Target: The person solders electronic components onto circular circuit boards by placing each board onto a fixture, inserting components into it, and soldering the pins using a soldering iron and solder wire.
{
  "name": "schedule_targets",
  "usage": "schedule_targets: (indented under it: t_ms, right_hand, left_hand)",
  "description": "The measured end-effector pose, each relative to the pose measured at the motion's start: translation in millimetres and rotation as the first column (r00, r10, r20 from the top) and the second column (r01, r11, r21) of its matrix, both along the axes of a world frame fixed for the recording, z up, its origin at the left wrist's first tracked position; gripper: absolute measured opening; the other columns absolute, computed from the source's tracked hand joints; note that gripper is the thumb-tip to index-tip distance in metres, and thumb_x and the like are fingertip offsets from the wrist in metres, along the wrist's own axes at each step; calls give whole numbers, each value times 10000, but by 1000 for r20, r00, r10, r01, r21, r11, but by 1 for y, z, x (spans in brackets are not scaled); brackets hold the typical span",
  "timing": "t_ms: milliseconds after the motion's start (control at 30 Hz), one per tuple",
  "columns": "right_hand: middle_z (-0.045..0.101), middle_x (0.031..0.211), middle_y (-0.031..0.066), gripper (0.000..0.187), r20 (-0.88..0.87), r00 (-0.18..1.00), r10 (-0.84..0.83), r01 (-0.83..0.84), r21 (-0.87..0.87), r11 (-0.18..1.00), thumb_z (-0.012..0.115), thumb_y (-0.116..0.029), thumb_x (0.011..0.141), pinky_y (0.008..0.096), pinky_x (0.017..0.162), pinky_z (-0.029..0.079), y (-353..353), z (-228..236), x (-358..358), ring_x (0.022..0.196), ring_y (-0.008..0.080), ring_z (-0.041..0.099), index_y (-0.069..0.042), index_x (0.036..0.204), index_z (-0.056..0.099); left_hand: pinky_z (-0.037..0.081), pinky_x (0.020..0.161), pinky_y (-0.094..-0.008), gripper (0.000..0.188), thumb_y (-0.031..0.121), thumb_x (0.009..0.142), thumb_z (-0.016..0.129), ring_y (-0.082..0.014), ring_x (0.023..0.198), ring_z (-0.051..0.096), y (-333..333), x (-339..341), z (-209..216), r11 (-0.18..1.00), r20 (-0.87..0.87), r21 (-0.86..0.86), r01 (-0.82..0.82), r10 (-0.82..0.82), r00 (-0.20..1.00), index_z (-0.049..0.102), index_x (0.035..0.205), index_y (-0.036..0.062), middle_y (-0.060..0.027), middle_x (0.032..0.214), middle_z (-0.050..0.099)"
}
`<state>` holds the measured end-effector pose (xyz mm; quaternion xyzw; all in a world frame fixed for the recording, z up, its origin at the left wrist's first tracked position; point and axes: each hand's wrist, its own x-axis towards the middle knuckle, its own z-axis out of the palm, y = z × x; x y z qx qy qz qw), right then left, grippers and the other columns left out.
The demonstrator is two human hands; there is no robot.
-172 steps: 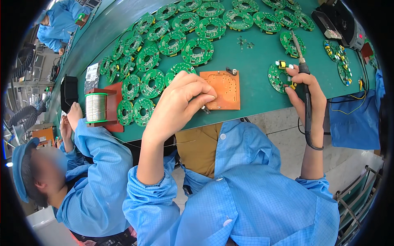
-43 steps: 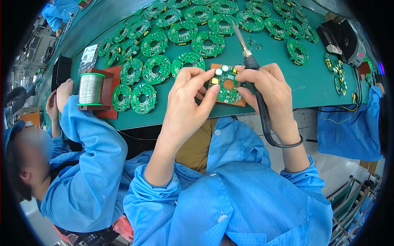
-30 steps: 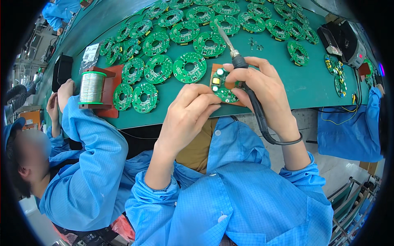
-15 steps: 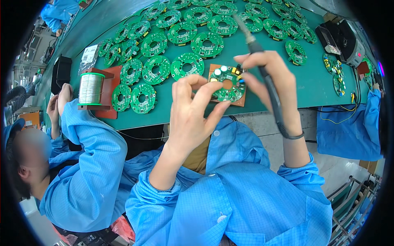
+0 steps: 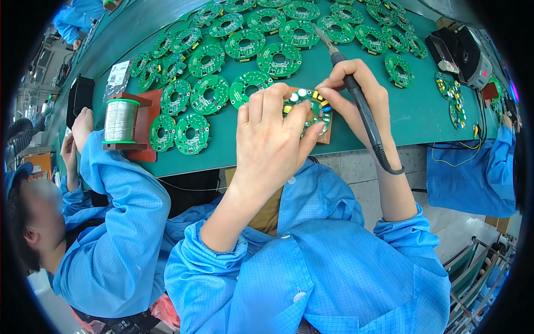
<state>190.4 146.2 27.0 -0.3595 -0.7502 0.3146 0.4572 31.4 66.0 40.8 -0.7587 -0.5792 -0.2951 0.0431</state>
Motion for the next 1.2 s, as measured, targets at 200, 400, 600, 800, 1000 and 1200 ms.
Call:
schedule_targets:
  t_ms: [200, 400, 600, 800, 1000, 1200]
  right_hand:
    - [639, 807, 44, 148, 63, 997, 46, -53, 123, 991, 610, -34, 868, 235, 728, 488, 0, 8, 11, 807, 105, 623, -24, 1009, 566]
    - [570, 758, 25, 345, -17, 998, -58, 59, 43, 997, 550, -319, 938, 220, 655, 423, -18, 7, 47, 728, 86, 546, -21, 1111, 561]
    - [496, 732, 14, 448, -145, 970, -195, 204, 54, 977, 606, -388, 896, 213, 625, 400, -30, -2, 45, 669, 86, 493, 4, 1108, 568]
    - [654, 813, 109, 284, -344, 935, 90, -48, 127, 991, 701, -201, 790, 250, 596, 398, -35, -5, 62, 673, 135, 528, 49, 914, 647]
    - [644, 718, 84, 207, -362, 920, 148, -154, 11, 988, 638, -163, 807, 244, 509, 314, -45, 1, 47, 570, 99, 430, 42, 828, 660]
    - [569, 659, 54, 264, -262, 955, 138, -159, -59, 986, 603, -214, 833, 249, 512, 274, -47, 5, 37, 566, 89, 389, 43, 790, 637]
  left_hand:
    - [454, 752, -387, 251, 61, 701, 730, -290, 879, 536, -22, 0, -11, 966, 151, 249, 64, -104, 983, 635, 933, 37, -112, 997, 547]
    - [475, 679, -382, 182, -9, 716, 704, -293, 750, 570, -87, -3, -41, 965, 320, -130, 228, -177, 931, 621, 878, -4, -116, 833, 587]
    - [475, 755, -410, 181, 41, 776, 665, -354, 846, 570, -90, -32, -96, 907, -35, -404, -121, 117, 993, 614, 942, -12, -161, 887, 591]
    - [473, 506, -343, 89, 14, 755, 666, -284, 566, 582, -86, -15, -66, 978, 430, -171, 122, -37, 902, 621, 825, -16, -124, 718, 604]
    - [311, 399, -266, 42, -41, 711, 585, -150, 412, 396, -67, -27, -19, 982, 648, 146, 121, -187, 739, 589, 745, -18, -56, 581, 519]
    - [239, 404, -228, 67, 18, 841, 604, -51, 425, 315, -41, -19, -11, 999, 716, -37, -32, 49, 696, 569, 786, 0, -6, 589, 487]
